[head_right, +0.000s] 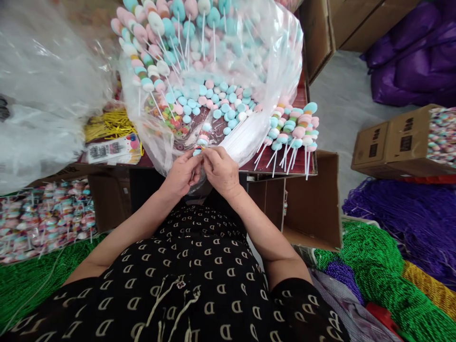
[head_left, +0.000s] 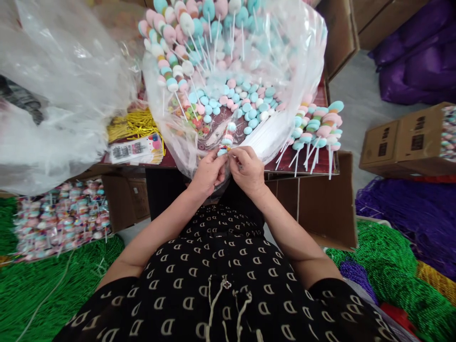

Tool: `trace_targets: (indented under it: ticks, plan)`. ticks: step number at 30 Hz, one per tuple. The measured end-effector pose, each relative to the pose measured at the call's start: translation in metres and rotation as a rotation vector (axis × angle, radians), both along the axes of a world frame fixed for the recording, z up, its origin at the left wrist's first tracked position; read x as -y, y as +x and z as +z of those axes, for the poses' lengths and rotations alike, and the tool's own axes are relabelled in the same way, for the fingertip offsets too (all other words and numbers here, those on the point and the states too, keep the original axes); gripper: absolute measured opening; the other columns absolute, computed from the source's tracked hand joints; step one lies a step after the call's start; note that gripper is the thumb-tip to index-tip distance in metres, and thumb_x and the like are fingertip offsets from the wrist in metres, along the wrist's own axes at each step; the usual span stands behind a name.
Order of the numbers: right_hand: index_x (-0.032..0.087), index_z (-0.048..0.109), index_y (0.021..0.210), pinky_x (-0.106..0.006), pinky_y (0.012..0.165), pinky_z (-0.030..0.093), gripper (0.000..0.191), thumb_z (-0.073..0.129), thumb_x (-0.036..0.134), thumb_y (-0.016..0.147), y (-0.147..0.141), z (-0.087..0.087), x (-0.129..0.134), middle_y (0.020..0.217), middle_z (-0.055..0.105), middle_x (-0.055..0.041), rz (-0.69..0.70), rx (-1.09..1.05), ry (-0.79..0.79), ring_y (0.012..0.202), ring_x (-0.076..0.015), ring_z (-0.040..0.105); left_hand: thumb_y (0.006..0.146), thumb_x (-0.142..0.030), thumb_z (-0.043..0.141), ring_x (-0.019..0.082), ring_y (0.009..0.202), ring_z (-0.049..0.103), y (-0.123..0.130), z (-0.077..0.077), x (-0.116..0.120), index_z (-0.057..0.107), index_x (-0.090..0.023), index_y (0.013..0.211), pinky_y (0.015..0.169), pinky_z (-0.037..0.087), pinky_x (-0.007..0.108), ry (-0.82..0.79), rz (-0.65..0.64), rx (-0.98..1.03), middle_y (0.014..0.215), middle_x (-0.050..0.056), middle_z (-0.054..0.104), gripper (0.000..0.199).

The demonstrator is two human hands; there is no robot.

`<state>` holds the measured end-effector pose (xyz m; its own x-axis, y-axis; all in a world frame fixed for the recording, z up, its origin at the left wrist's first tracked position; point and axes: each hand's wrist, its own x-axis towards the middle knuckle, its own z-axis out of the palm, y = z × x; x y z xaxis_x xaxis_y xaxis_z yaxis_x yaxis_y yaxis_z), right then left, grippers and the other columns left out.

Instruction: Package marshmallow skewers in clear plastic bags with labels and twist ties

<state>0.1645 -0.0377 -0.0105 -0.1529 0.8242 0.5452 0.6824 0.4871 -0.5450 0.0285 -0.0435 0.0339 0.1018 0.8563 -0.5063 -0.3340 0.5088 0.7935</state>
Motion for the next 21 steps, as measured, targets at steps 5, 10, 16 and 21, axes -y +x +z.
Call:
trace_targets:
  ticks: [5,10,16,21]
  plan:
    - [0.022,0.073,0.107,-0.028,0.078,0.061,0.021,0.053,0.018,0.103,0.003,-0.002,-0.005,0.102,0.077,-0.0078,-0.021,0.034,0.035,0.09,-0.0179,0.075,0.1,-0.022,0.056,0.005,0.031,0.04,0.0,0.004,0.001,0.052,-0.021,0.089,0.033,0.018,0.018,-0.036,-0.019,0.012,0.048,-0.011,0.046,0.012]
    - [0.022,0.073,0.107,-0.029,0.082,0.06,0.02,0.053,0.023,0.105,0.001,-0.006,-0.009,0.099,0.077,-0.0077,-0.061,0.087,0.023,0.09,-0.0186,0.075,0.101,-0.021,0.053,0.006,0.032,0.041,0.002,0.004,0.002,0.054,-0.021,0.099,0.033,0.019,0.017,-0.016,-0.014,0.013,0.049,-0.011,0.048,0.002]
    - [0.02,0.071,0.105,-0.031,0.076,0.057,0.02,0.052,0.025,0.106,-0.001,-0.012,-0.012,0.093,0.077,-0.0079,-0.105,0.144,0.002,0.084,-0.0201,0.074,0.099,-0.022,0.057,0.006,0.031,0.04,0.001,0.0,0.002,0.056,-0.021,0.102,0.033,0.019,0.017,-0.008,-0.013,0.007,0.05,-0.011,0.049,0.003]
    - [0.02,0.072,0.104,-0.031,0.077,0.055,0.023,0.05,0.025,0.106,-0.001,-0.014,-0.013,0.092,0.078,-0.0077,-0.129,0.178,0.004,0.084,-0.0201,0.074,0.099,-0.023,0.058,0.006,0.031,0.04,0.001,-0.001,0.003,0.058,-0.02,0.103,0.033,0.019,0.016,-0.016,-0.017,-0.002,0.049,-0.012,0.048,0.004]
